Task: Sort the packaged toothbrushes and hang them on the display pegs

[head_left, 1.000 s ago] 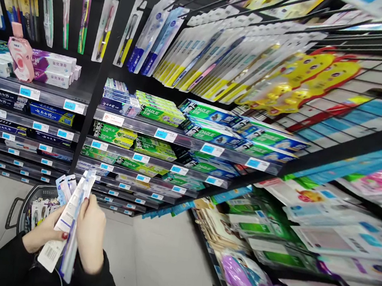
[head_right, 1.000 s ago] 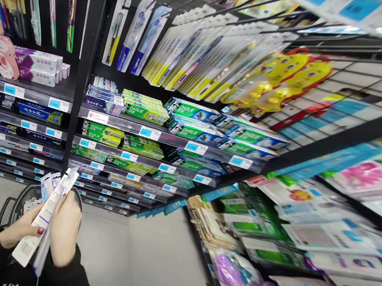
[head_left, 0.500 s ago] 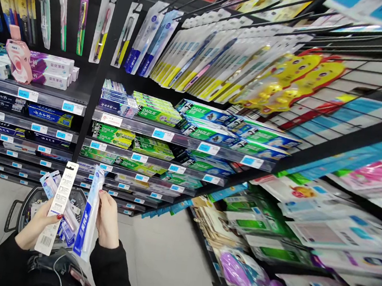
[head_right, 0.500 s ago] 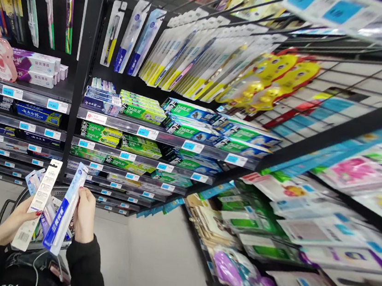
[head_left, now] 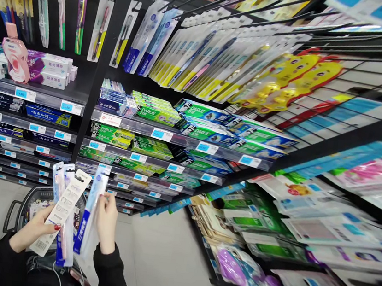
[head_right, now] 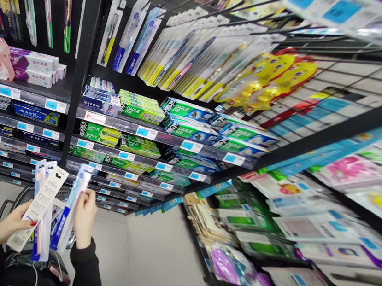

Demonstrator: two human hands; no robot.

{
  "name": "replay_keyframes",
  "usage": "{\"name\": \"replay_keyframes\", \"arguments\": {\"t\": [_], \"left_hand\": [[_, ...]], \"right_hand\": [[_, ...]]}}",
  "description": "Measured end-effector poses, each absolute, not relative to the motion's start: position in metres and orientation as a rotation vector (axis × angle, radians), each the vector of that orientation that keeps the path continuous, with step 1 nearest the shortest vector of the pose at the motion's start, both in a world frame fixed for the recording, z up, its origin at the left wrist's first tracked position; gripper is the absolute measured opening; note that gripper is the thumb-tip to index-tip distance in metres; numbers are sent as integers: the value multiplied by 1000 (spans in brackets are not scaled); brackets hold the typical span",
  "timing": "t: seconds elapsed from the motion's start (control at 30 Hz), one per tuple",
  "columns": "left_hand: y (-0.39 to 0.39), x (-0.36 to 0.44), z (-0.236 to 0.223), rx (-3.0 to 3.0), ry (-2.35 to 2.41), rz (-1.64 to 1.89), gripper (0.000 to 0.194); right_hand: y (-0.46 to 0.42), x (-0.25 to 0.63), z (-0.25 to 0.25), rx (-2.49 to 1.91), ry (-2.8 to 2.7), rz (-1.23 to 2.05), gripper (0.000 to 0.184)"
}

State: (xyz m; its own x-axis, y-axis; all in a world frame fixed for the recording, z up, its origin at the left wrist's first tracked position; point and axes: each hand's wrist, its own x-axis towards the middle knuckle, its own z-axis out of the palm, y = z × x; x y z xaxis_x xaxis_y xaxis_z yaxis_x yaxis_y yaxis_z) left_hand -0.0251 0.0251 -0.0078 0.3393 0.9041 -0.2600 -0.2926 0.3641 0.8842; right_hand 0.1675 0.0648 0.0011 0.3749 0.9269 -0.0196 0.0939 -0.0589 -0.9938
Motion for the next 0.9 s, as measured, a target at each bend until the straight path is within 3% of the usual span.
{"name": "replay_keyframes", "arguments": {"t": [0.53,0.77,0.9], "left_hand": [[24,-19,1,869,848,778,48],[26,-15,4,1015,937,855,42],[26,-11,3,1253,1088,870,41]], "right_hand": [[33,118,-7,-1391,-1201,942,17],[24,125,16,-1313,-1388,674,23],[25,124,21,-1398,-1468,859,9]]}}
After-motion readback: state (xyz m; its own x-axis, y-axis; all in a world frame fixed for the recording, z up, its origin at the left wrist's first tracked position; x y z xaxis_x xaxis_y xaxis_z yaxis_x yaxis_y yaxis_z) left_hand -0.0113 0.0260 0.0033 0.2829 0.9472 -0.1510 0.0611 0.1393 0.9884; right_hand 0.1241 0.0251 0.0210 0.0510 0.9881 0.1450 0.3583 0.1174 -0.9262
